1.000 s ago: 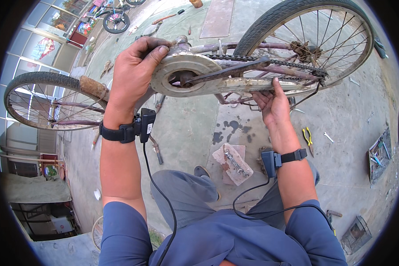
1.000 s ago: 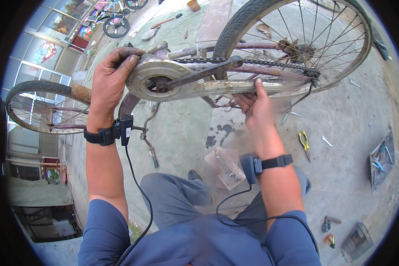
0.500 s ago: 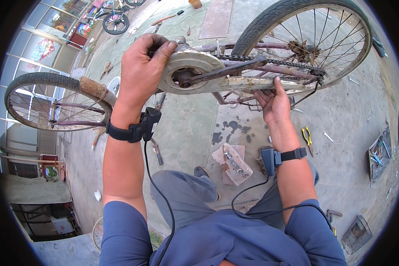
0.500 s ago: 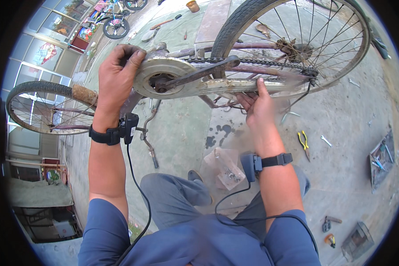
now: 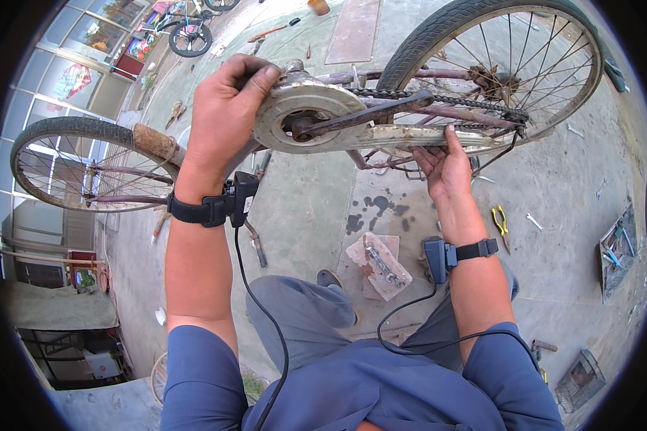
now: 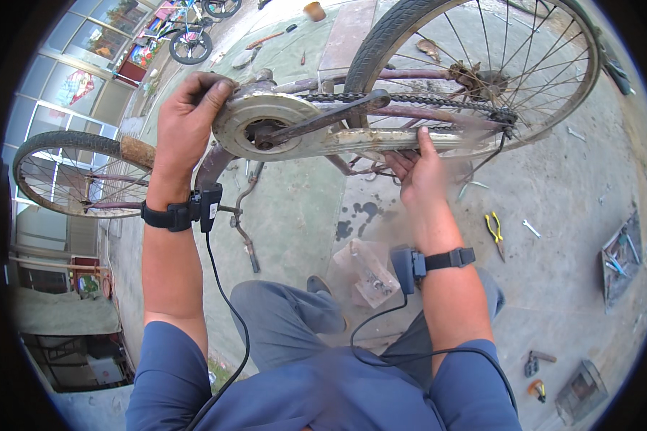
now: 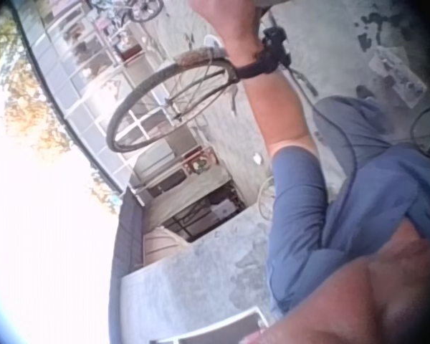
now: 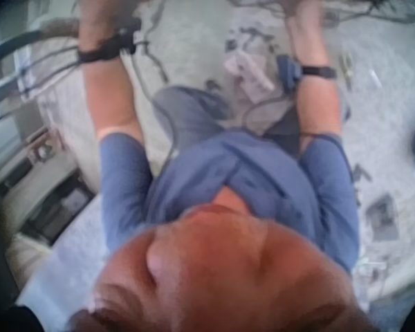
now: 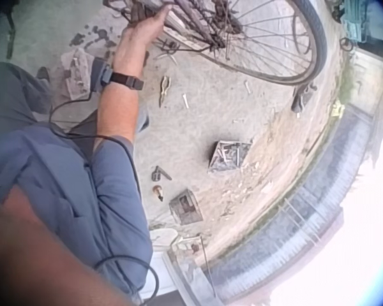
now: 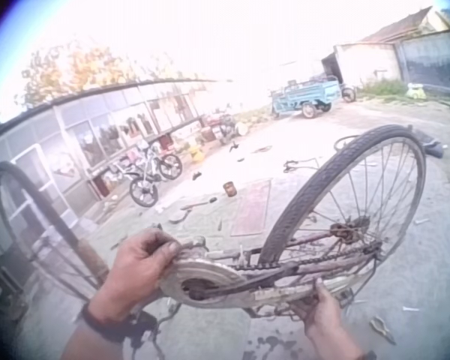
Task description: The person adjusts the bicycle chain and pedals, then uses a wire brush to clean the chainring and chain. They also handle a pedal and apply lubricant from a spray bottle to the pedal.
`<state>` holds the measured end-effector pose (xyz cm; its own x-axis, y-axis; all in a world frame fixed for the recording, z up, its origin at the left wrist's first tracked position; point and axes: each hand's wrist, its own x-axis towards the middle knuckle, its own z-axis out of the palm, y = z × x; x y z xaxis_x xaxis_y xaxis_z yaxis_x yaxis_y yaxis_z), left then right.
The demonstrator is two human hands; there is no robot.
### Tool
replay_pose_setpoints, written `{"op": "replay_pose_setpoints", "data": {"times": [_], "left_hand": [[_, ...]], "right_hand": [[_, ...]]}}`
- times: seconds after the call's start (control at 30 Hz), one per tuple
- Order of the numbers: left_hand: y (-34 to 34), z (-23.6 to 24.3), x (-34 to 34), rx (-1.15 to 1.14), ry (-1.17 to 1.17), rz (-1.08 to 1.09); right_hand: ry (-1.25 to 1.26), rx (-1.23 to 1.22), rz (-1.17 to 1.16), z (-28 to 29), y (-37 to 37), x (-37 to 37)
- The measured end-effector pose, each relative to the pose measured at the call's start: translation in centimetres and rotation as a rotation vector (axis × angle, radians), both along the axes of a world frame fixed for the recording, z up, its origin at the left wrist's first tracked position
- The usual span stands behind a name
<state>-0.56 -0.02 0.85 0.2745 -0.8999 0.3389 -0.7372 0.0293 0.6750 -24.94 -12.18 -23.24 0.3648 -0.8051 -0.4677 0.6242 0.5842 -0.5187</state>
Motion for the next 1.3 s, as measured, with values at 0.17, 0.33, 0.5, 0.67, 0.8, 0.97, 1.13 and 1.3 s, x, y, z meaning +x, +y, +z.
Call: {"op": "replay_pose_setpoints", "data": {"times": [0.17, 0.33, 0.5, 0.67, 0.8, 0.97, 1.13, 1.3], "left_hand": [[0.1, 0.0, 0.5, -0.1, 0.119, -0.02], [0.4, -0.1, 0.9, -0.077, 0.22, 0.009], [0.8, -1.1, 0.8, -0.126, 0.236, 0.002], [1.1, -1.4, 0.7, -0.11, 0.245, 0.008], [1.2, -1.3, 0.7, -0.113, 0.274, 0.006], [1.1, -1.2, 0.5, -0.115, 0.258, -0.015], [1.1, -0.8, 0.0, -0.073, 0.249, -0.028], [0.9, -0.3, -0.5, -0.003, 0.19, -0.037]], "right_hand": [[-0.018, -0.008, 0.006, -0.2, 0.1, 0.0], [-0.037, 0.001, 0.033, -0.4, 0.0, 0.1], [-0.061, 0.029, 0.032, -0.6, -0.1, 0.4], [-0.055, 0.036, 0.009, -0.5, -0.1, 0.5], [-0.061, 0.051, 0.009, -0.4, -0.1, 0.6], [-0.055, 0.071, 0.007, -0.5, -0.2, 0.6], [-0.053, 0.054, 0.014, -0.6, -0.3, 0.7], [-0.054, 0.042, 0.019, -0.7, -0.2, 0.7]]}}
